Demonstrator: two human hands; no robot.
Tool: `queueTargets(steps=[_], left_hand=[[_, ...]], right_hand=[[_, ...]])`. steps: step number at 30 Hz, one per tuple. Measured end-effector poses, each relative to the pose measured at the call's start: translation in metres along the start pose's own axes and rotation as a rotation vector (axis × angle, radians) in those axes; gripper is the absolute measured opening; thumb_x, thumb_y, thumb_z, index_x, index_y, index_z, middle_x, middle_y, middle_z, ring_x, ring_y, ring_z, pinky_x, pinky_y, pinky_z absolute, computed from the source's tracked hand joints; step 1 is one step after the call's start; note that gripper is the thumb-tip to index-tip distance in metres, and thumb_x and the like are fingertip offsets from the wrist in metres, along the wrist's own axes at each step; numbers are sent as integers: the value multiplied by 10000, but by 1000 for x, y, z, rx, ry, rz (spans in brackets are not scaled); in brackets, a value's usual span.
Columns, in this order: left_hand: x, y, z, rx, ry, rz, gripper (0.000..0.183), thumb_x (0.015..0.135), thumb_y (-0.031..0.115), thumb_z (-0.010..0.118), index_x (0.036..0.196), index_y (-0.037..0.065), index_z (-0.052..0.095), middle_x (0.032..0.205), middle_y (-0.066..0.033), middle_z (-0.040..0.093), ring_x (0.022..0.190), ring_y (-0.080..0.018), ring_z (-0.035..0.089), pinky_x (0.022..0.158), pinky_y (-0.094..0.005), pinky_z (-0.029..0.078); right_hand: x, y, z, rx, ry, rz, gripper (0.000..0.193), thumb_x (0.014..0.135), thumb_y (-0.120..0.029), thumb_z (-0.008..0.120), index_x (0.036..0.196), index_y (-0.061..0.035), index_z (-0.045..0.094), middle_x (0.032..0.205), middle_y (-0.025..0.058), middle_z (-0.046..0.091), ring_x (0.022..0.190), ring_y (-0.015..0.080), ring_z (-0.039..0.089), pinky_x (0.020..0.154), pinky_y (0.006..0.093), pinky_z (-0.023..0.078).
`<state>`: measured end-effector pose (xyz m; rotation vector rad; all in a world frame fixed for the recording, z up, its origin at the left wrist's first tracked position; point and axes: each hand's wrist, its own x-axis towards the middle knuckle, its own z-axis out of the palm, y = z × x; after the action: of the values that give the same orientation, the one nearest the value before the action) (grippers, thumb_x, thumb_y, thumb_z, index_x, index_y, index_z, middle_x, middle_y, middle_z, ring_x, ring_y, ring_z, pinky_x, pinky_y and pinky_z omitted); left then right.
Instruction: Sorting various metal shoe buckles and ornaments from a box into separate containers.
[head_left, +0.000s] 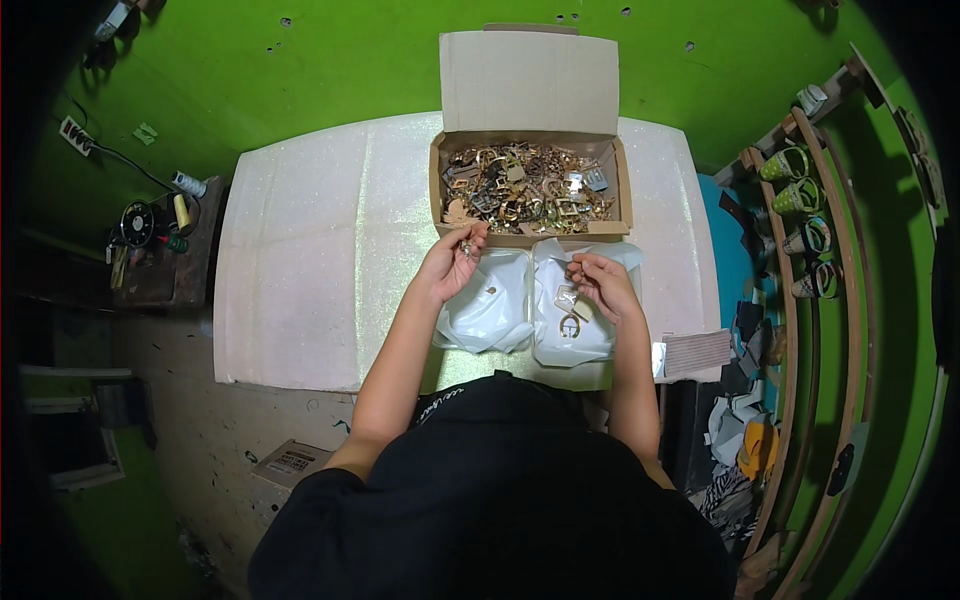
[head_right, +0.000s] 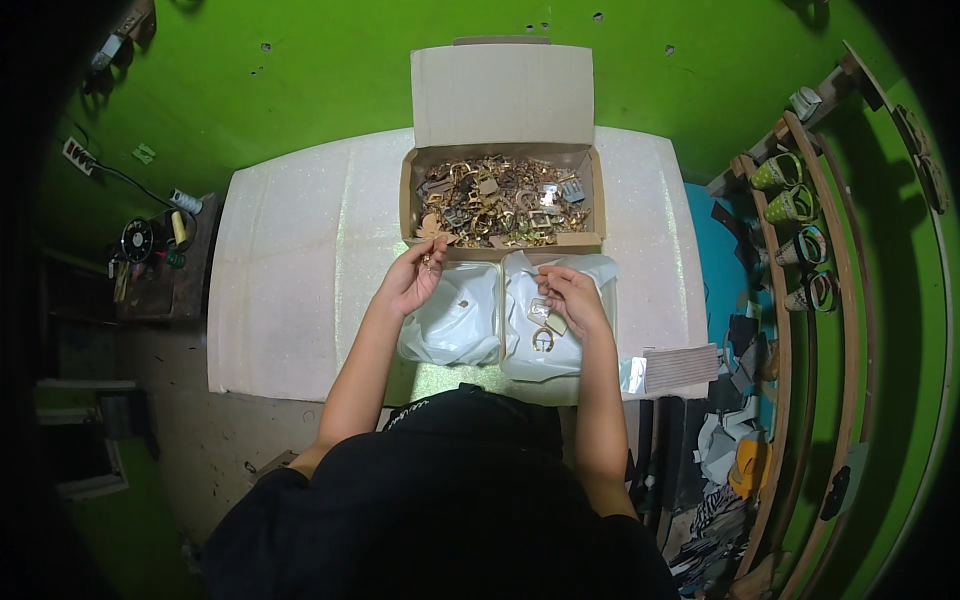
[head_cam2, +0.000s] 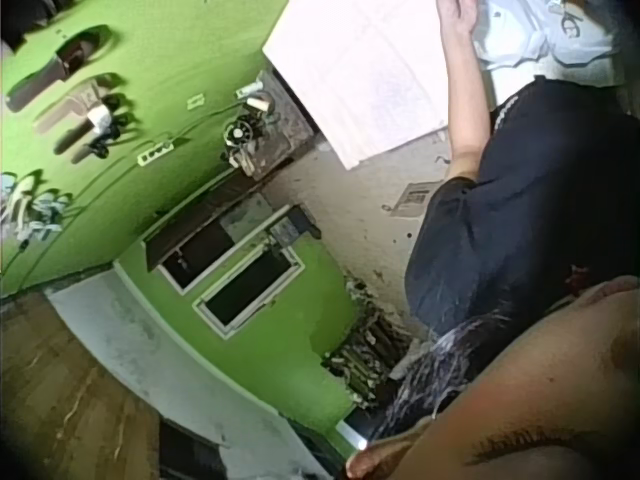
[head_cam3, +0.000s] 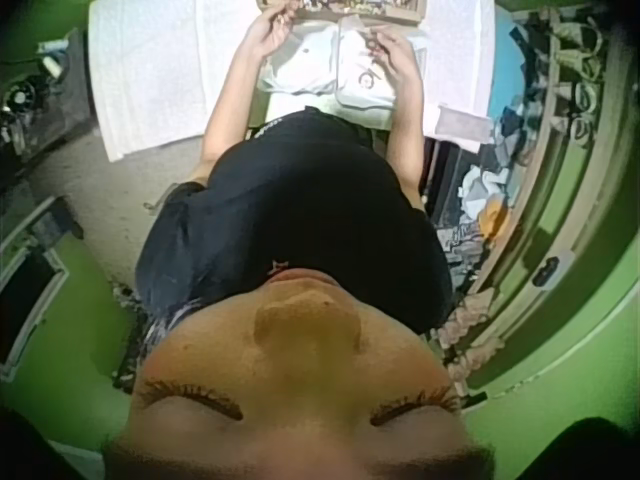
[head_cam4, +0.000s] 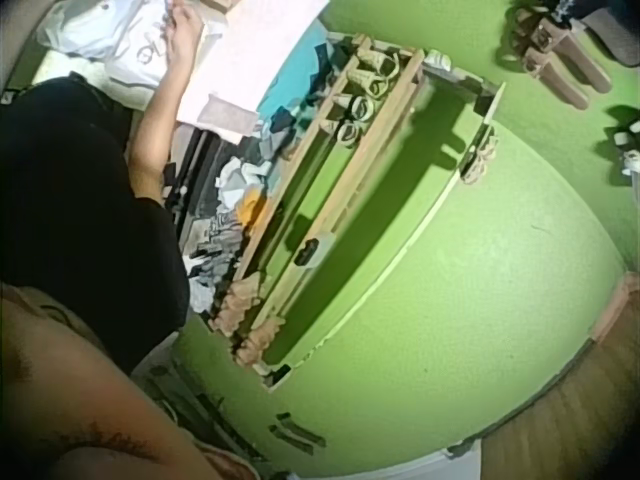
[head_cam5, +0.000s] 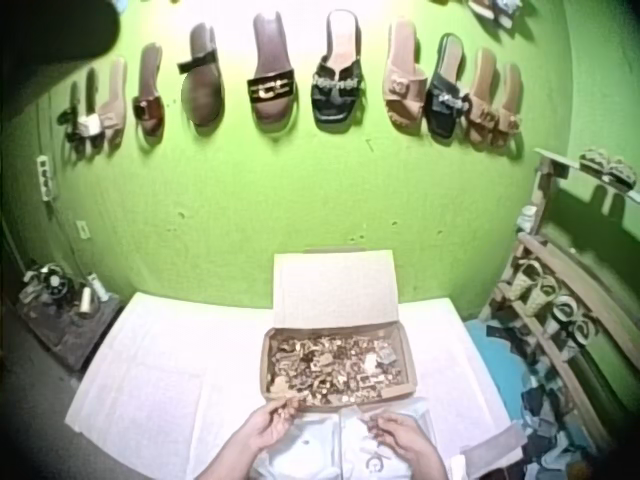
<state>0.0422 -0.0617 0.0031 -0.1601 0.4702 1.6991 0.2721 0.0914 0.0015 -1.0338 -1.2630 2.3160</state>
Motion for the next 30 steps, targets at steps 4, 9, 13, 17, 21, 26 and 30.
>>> queueTargets(steps=[4, 9, 13, 17, 21, 26, 30], left_hand=[[-2, 2, -5, -75, 6, -11, 191, 857, 89, 416, 941, -67, 487, 758, -100, 554, 642, -140, 561, 561, -200, 512], [-7, 0, -7, -87, -22, -22, 168, 856, 96, 432, 926, -43, 496, 746, -68, 528, 625, -133, 514, 540, -207, 469], [-10, -3, -16, -103, -88, -55, 143, 860, 113, 431, 890, -11, 494, 713, -43, 488, 611, -120, 468, 540, -206, 421], [-17, -9, -23, -109, -46, -64, 146, 860, 130, 428, 894, 1, 485, 685, -28, 480, 601, -123, 469, 531, -221, 431], [-23, -14, -24, -80, 10, -47, 177, 860, 131, 427, 943, -13, 488, 739, -53, 514, 675, -151, 522, 597, -249, 468], [-34, -15, -17, -34, 50, -2, 213, 865, 120, 395, 1001, -13, 491, 851, -90, 573, 820, -199, 573, 719, -300, 490], [-39, -15, -13, -47, -5, 10, 297, 877, 132, 307, 1072, -52, 434, 1025, -154, 531, 1011, -280, 513, 843, -367, 460]], right_hand=[[0, 6, -3, 164, -62, 25, 231, 828, -43, 434, 1024, 64, 493, 854, 109, 574, 745, 158, 555, 627, 238, 463], [-3, 4, 5, 175, -31, 12, 255, 813, -12, 421, 1046, 81, 469, 887, 137, 559, 788, 190, 568, 673, 260, 480], [-5, 4, 16, 118, 20, -36, 276, 785, 35, 448, 1054, 94, 455, 934, 159, 544, 834, 215, 571, 723, 265, 484], [-11, 5, 51, -47, -50, 11, 288, 770, 43, 480, 1053, 92, 455, 938, 169, 545, 814, 224, 590, 703, 262, 496], [-4, 18, 76, -226, -154, 51, 250, 776, 7, 473, 1011, 92, 484, 878, 158, 575, 703, 204, 611, 632, 251, 501], [6, 30, 89, -563, -250, -4, 217, 794, -51, 453, 963, 57, 539, 789, 136, 599, 660, 165, 603, 605, 249, 489], [9, 27, 93, -769, -290, -138, 226, 787, -53, 462, 978, 32, 546, 789, 123, 603, 640, 161, 599, 590, 245, 473]])
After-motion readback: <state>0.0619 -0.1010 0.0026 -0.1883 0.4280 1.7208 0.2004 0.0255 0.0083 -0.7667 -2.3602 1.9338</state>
